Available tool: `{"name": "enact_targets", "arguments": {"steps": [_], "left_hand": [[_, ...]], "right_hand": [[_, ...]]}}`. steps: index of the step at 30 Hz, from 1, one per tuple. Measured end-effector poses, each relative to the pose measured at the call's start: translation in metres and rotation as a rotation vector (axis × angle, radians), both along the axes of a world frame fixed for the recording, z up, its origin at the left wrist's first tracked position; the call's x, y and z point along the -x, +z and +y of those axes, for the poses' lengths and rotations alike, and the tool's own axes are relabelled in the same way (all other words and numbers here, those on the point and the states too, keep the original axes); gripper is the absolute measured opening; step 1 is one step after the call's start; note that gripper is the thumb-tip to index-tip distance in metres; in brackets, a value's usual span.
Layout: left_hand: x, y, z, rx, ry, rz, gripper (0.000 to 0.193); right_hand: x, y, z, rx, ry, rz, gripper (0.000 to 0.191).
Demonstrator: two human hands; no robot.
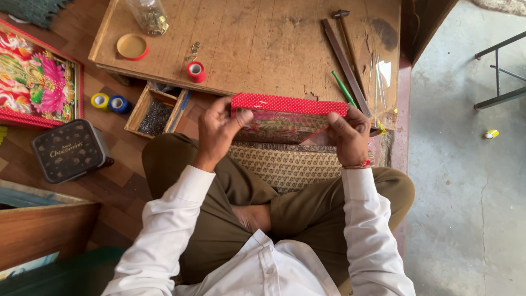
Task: The person applies red decorative tape to the edges of a framed picture, then uses a hammer to secure the frame. They repeat this process on a second framed picture, applying tape and securing it with a hammer.
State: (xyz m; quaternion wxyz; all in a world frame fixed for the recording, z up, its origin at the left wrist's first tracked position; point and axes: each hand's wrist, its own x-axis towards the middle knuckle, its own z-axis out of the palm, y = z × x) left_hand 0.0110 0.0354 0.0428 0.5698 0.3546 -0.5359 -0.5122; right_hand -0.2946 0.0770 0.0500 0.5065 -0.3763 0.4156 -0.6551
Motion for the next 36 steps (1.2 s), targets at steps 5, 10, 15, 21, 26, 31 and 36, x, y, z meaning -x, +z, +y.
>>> {"name": "enact_targets", "arguments": {"steps": [5, 10, 15, 21, 26, 31, 36], "left_hand": [[-0.01, 0.024, -0.009, -0.065, -0.012, -0.154, 0.028], [-0.014, 0.032, -0.019, -0.157, -0.109, -0.115, 0.017], [-0.009, 0.019, -0.013, -0.264, 0.055, -0.047, 0.015], [-0.006, 0.008, -0.007, -0.256, 0.076, 0.023, 0.017], [-0.003, 0.01, -0.006, -0.265, 0.098, 0.019, 0.018], [0.0, 0.013, -0.002, -0.321, 0.113, 0.051, 0.017], [-0.001, 0.013, 0.004, -0.419, 0.085, 0.167, 0.015]], "right_hand": [[0.003, 0.002, 0.001, -0.093, -0.08, 0.01, 0.01], [0.001, 0.007, -0.001, -0.095, -0.106, -0.02, 0.012], [-0.016, 0.006, 0.003, -0.236, -0.206, -0.073, 0.012], [-0.022, 0.002, 0.008, -0.201, -0.274, 0.008, 0.013], [-0.02, -0.005, 0.01, -0.184, -0.308, 0.004, 0.01], [-0.018, -0.01, 0.01, -0.177, -0.324, 0.058, 0.012], [-0.027, -0.007, 0.015, -0.134, -0.314, 0.106, 0.02]]}}
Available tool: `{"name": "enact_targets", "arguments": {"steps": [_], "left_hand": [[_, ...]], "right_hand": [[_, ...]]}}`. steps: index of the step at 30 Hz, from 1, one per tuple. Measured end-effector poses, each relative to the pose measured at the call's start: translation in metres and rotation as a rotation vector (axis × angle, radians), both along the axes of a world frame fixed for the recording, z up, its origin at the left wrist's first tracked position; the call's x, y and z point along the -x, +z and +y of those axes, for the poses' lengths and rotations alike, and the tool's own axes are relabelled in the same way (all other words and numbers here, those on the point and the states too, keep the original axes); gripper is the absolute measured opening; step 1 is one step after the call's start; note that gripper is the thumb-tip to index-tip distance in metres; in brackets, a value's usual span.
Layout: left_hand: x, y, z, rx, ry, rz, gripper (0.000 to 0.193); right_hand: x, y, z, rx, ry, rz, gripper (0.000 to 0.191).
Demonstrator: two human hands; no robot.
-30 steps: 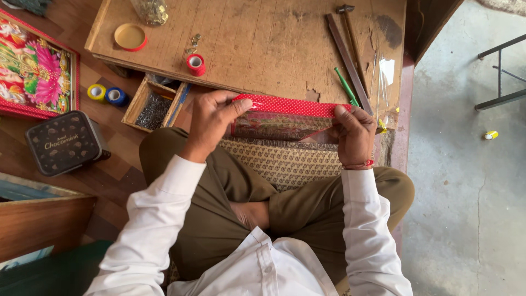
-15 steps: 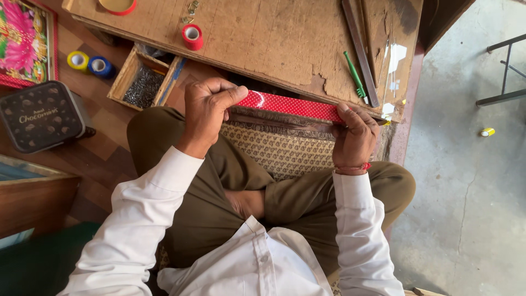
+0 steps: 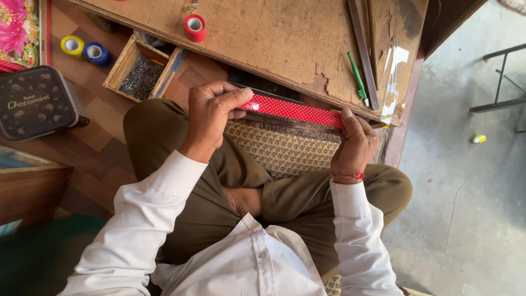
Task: The person applies red decorative tape to the edges of a framed picture, then uses a hammer to secure the frame. They repeat this process on a second framed picture, applying tape and securing it with a hammer.
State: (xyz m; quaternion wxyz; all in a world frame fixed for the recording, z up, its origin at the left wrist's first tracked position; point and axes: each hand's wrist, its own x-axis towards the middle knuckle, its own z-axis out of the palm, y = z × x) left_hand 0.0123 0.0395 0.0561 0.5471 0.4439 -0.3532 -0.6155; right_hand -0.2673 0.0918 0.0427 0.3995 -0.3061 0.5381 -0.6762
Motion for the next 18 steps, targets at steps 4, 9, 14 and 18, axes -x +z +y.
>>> {"name": "enact_targets", "arguments": {"steps": [4, 9, 14, 18], "left_hand": [[-0.006, -0.001, 0.003, -0.031, -0.015, 0.021, 0.015], [-0.008, -0.001, 0.003, -0.058, -0.027, 0.023, 0.016], [-0.014, 0.004, -0.002, -0.132, -0.069, 0.053, 0.014], [-0.014, 0.002, -0.008, -0.2, -0.088, 0.117, 0.011]], "right_hand": [[-0.027, 0.007, 0.015, 0.16, -0.238, 0.726, 0.028], [-0.066, 0.015, 0.024, 0.643, 0.047, 1.479, 0.025], [-0.081, 0.023, 0.006, 0.627, 0.092, 1.545, 0.025], [-0.082, 0.028, 0.0, 0.57, 0.085, 1.491, 0.026]]}}
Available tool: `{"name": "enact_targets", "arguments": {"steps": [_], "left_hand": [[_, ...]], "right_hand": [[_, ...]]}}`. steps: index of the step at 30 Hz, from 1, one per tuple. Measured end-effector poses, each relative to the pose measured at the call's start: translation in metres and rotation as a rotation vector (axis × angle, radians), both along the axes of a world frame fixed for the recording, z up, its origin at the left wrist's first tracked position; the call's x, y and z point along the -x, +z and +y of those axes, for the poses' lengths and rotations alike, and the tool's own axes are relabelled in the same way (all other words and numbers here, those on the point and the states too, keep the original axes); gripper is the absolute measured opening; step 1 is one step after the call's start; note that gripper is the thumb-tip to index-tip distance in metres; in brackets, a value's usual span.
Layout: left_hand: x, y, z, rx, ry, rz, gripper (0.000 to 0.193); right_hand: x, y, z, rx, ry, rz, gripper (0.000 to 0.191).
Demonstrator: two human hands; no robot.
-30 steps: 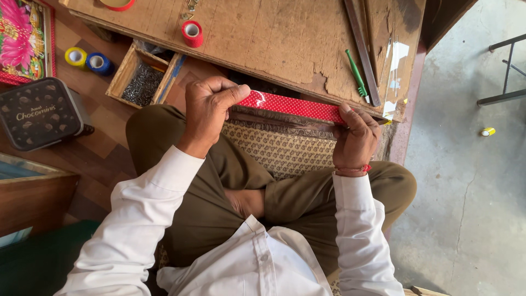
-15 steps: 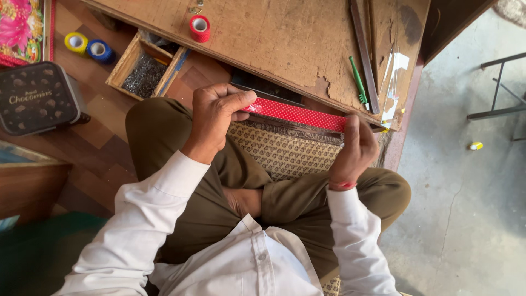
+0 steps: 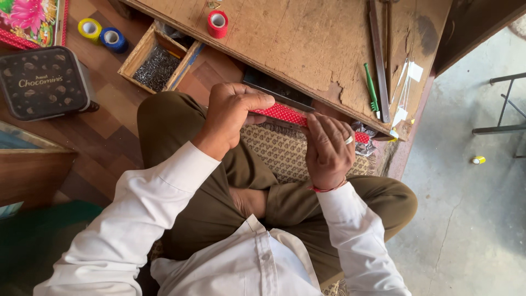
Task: The person applies red decorative tape to the edges of a framed picture, then uses a hammer to secure the frame. They repeat this process on a second framed picture, applying tape and securing it with a hammer.
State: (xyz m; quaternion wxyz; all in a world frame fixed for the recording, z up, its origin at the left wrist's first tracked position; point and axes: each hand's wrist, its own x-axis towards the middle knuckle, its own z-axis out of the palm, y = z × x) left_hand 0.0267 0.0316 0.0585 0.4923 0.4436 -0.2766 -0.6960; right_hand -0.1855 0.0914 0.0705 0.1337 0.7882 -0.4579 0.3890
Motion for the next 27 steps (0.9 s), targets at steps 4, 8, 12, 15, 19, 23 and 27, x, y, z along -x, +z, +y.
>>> {"name": "enact_targets", "arguments": {"steps": [4, 8, 12, 15, 19, 23, 27], "left_hand": [[0.008, -0.012, -0.006, -0.038, 0.028, 0.086, 0.014], [0.013, -0.018, -0.02, -0.196, 0.048, 0.054, 0.021], [0.014, 0.002, -0.005, 0.341, 0.089, -0.394, 0.009], [0.024, 0.027, 0.023, 1.098, 0.228, -1.116, 0.021], [0.048, 0.047, 0.03, 1.475, 0.12, -1.213, 0.026], [0.049, 0.042, 0.017, 1.253, -0.099, -1.169, 0.014], [0.046, 0.031, 0.009, 1.177, -0.156, -1.18, 0.013]], "right_hand": [[0.004, 0.007, -0.002, -0.187, -0.049, -0.045, 0.025], [0.009, 0.019, -0.005, -0.343, -0.053, -0.008, 0.026], [0.014, 0.03, -0.01, -0.444, -0.004, -0.026, 0.025], [0.02, 0.034, -0.014, -0.477, 0.01, -0.022, 0.023], [0.031, 0.033, -0.017, -0.414, 0.054, -0.014, 0.024], [0.063, 0.035, -0.019, -0.489, 0.045, 0.011, 0.023], [0.118, 0.031, -0.008, -0.623, 0.036, -0.171, 0.033]]}}
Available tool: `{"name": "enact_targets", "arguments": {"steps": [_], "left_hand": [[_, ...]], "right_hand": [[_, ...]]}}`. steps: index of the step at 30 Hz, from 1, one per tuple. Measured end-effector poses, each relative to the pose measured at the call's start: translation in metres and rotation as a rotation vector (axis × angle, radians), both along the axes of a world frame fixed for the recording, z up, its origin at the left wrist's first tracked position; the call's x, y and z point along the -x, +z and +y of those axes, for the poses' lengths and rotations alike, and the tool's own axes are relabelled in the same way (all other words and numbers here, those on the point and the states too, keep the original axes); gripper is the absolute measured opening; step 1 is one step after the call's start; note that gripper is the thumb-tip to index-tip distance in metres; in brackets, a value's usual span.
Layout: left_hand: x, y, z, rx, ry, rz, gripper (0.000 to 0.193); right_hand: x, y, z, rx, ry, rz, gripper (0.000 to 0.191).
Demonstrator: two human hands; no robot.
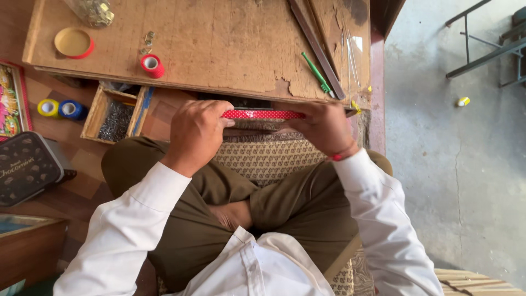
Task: The person applies red decorative tape to the edges of a framed picture, then uses a hammer to secure the frame. They repeat this process on a second framed picture, applying tape and securing it with a hammer.
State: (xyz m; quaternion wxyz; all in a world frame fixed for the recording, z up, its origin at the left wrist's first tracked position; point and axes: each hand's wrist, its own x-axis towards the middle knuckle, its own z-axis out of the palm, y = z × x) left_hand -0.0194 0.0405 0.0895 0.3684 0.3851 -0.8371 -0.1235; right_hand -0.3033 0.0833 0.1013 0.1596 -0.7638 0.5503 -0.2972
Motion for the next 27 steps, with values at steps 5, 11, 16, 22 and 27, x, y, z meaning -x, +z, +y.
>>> {"name": "enact_targets", "arguments": {"steps": [5, 11, 16, 22, 27], "left_hand": [[0.01, -0.005, -0.004, 0.03, 0.03, 0.005, 0.017], [0.016, -0.005, -0.009, 0.062, 0.051, -0.014, 0.017], [0.018, -0.009, -0.014, 0.095, 0.051, -0.04, 0.02], [0.047, -0.023, -0.019, 0.263, -0.049, -0.061, 0.033], [0.105, -0.022, -0.02, -0.001, -0.126, 0.077, 0.018]], "right_hand": [[-0.002, -0.053, 0.006, -0.066, -0.239, -0.847, 0.03], [-0.075, -0.088, 0.01, 0.295, -0.502, -0.924, 0.053], [-0.08, -0.066, 0.002, 0.187, -0.637, -1.004, 0.055], [-0.07, -0.072, -0.02, 0.232, -0.73, -1.049, 0.043], [-0.046, -0.082, -0.025, 0.034, -0.369, -1.603, 0.036]]}}
